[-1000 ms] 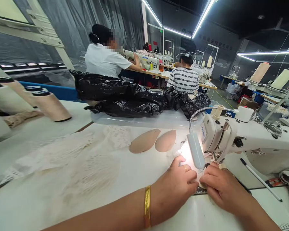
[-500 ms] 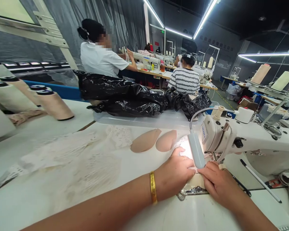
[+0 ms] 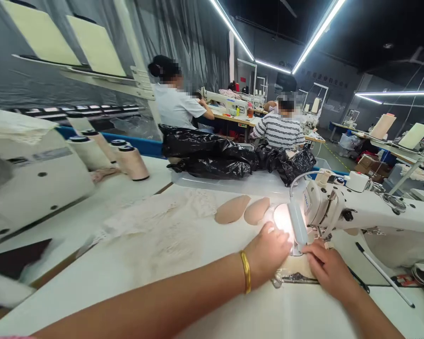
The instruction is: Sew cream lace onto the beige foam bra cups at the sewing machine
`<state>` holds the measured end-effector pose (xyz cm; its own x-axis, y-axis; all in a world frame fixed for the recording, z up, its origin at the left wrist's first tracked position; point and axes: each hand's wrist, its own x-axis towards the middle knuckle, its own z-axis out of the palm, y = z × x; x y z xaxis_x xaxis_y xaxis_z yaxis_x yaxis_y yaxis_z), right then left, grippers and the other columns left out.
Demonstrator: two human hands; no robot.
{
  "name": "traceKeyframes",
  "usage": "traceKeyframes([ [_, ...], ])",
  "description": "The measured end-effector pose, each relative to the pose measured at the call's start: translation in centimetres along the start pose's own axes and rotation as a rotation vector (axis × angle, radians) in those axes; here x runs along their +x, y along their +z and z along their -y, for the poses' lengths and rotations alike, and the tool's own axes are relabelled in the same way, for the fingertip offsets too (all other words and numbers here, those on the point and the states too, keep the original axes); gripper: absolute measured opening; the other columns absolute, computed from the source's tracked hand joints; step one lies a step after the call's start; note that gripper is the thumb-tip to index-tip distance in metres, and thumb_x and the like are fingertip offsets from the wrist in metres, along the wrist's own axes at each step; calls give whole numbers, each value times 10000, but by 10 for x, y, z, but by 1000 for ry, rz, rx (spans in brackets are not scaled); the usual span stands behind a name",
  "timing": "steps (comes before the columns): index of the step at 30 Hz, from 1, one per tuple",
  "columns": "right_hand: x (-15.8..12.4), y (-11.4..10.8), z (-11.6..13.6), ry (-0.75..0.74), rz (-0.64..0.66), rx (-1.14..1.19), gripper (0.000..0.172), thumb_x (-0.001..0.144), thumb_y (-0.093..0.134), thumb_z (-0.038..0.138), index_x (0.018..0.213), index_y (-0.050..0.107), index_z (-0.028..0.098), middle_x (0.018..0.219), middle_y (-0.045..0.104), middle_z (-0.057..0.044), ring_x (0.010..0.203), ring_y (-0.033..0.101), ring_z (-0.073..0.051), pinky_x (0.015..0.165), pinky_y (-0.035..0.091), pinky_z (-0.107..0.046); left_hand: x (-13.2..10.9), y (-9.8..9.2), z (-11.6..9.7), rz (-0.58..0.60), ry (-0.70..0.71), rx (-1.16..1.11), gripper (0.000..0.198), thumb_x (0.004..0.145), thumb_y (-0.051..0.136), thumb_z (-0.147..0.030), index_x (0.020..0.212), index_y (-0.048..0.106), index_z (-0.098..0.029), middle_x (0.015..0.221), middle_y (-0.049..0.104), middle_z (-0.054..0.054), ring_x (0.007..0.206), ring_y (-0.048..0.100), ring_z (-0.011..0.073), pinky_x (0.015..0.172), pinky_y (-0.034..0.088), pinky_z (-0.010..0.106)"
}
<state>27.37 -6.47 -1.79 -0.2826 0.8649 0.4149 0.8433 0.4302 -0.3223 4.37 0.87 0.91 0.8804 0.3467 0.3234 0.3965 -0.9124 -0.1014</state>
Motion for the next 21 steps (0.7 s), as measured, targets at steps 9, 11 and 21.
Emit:
traceKeyframes([
  [9, -34, 17, -95, 107, -88, -82, 243, 932, 569, 447, 976, 755, 297, 940, 798, -86, 863, 771, -328, 706, 619, -421, -140, -56, -32, 40, -326, -77, 358, 908, 711, -326, 1233, 606, -220, 1370, 637, 90, 1125, 635, 276, 1057, 363, 510],
  [11, -40, 20, -98, 69, -117, -112, 193, 934, 589, 412, 977, 748, 313, 915, 785, -86, 849, 764, -328, 706, 623, -433, -167, -63, -18, -38, -512, -18, 347, 907, 689, -241, 1244, 609, -219, 1376, 626, 113, 1173, 601, 312, 1036, 382, 524],
  [21, -14, -1, 100, -166, -61, 116, 604, 978, 637, 401, 1537, 432, 301, 1511, 537, -119, 1383, 531, -315, 1062, 548, -436, -151, -77, -36, -383, -584, -577, 201, 1047, 395, -244, 929, 556, -216, 818, 628, 0, 726, 581, 171, 687, 469, 297],
])
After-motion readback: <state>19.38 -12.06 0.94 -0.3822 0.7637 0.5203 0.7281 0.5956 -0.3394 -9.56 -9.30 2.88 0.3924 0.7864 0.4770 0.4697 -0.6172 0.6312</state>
